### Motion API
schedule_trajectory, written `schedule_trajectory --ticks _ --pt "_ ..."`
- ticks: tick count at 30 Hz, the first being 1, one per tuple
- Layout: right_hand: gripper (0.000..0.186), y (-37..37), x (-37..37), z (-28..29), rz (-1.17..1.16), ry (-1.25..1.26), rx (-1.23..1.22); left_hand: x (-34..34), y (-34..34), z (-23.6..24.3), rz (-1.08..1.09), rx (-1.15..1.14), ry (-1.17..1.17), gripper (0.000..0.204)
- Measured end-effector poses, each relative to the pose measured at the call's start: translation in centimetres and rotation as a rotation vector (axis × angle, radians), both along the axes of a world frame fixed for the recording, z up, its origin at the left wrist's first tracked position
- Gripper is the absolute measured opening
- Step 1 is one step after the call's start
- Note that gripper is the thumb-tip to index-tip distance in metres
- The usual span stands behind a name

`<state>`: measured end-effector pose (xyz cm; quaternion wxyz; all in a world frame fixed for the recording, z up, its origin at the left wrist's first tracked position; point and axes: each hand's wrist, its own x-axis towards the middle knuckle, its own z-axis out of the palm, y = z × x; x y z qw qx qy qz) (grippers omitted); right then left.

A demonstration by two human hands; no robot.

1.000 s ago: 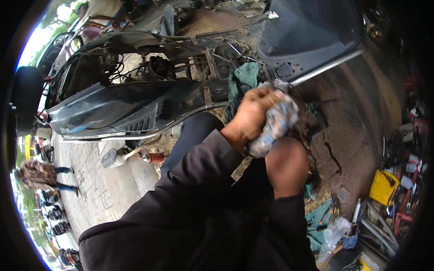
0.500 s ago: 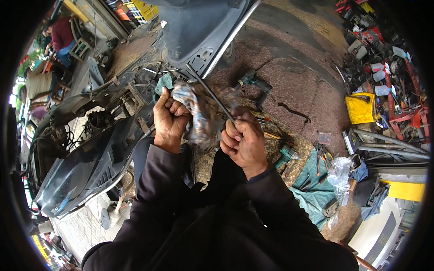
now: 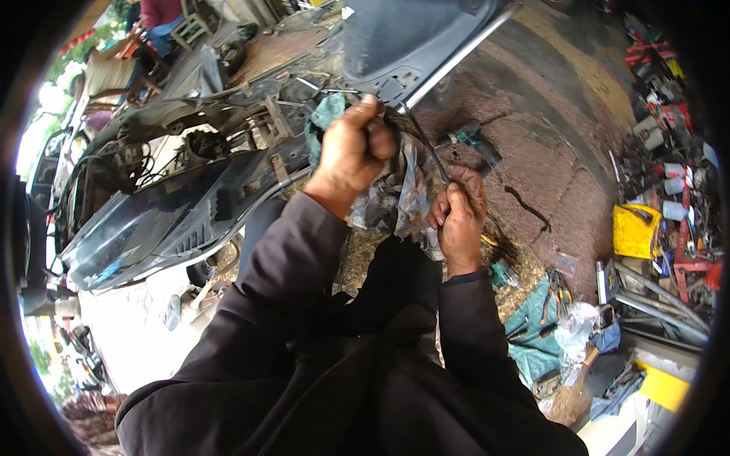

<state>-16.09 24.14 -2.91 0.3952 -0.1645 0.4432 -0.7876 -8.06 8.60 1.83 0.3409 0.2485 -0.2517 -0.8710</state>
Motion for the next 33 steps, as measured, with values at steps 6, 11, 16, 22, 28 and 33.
schedule_trajectory --ticks 6,11,16,22,28,33 --pt "0.008 -0.2 -2.0 3.1 -0.085 0.406 -0.093 2.6 -2.3 -0.5 -0.2 0.256 0.478 0.049" --pt "0.003 -3.7 -1.0 6.5 -0.082 0.977 0.078 3.7 -2.1 -0.5 -0.247 0.198 0.619 0.077" --pt "0.015 -7.6 -0.1 8.2 -0.05 1.421 -0.007 4.6 -1.9 -0.6 -0.223 0.263 0.561 0.086" --pt "0.015 -10.4 0.0 8.5 0.144 1.686 0.04 6.0 -1.9 -1.0 -0.19 0.259 0.451 0.081" --pt "0.008 -11.7 0.3 8.6 0.229 1.432 0.153 6.7 -2.7 -1.7 -0.163 0.282 0.354 0.06" --pt "0.009 -13.6 0.9 7.8 0.238 1.251 0.228 7.4 -3.5 -2.9 -0.027 -0.088 0.185 0.013"
